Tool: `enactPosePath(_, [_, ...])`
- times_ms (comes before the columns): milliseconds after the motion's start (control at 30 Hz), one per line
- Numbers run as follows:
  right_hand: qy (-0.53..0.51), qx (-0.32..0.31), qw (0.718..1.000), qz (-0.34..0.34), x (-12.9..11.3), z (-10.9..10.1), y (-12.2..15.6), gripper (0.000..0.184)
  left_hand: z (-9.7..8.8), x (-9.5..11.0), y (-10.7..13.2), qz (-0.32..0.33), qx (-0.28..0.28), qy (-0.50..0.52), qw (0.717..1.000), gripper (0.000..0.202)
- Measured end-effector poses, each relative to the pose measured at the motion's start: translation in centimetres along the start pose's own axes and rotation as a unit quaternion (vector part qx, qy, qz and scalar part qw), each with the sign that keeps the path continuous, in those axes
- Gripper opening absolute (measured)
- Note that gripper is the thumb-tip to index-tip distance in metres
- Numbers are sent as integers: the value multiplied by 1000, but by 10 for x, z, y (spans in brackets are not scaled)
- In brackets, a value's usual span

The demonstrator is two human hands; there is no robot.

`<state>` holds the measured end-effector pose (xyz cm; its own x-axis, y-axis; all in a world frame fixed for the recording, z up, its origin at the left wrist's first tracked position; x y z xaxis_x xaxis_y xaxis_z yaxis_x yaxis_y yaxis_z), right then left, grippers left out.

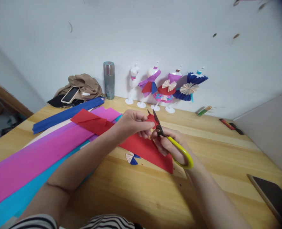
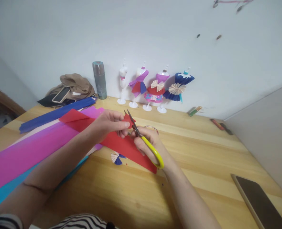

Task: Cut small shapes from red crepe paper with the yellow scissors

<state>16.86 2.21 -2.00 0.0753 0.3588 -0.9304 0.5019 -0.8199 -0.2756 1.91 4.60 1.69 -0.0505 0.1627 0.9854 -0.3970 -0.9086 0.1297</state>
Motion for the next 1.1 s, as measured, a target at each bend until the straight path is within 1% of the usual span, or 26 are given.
enactPosePath(467, [-9,6,1000,-13,3,-1,1,48,-2,2,0,-5,2,-6,1000,26])
enactPosePath(667, [-4,-1,999,-36,2,-1,2,43,-2,3,0,-1,2,-11,1000,26])
enactPosePath(867, [-17,3,1000,-21,4,-1,2,43,-5,5,0,11,7,-30,999,23])
enactPosePath(1100, [-6,5,1000,-14,5,-1,1,45,-6,7,0,25,17,-48,998,20])
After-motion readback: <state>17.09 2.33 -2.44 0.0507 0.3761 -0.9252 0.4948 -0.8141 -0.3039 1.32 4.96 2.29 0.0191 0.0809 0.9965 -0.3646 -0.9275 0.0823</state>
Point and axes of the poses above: each hand's wrist, its own y-axis away from the middle knuckle, its own z-axis out of the palm, x = y × z, the point moved 5 cm from there along -y, towards the middle knuckle, and after that the axes turned 3 degrees about -z, right-handed, at the moved point
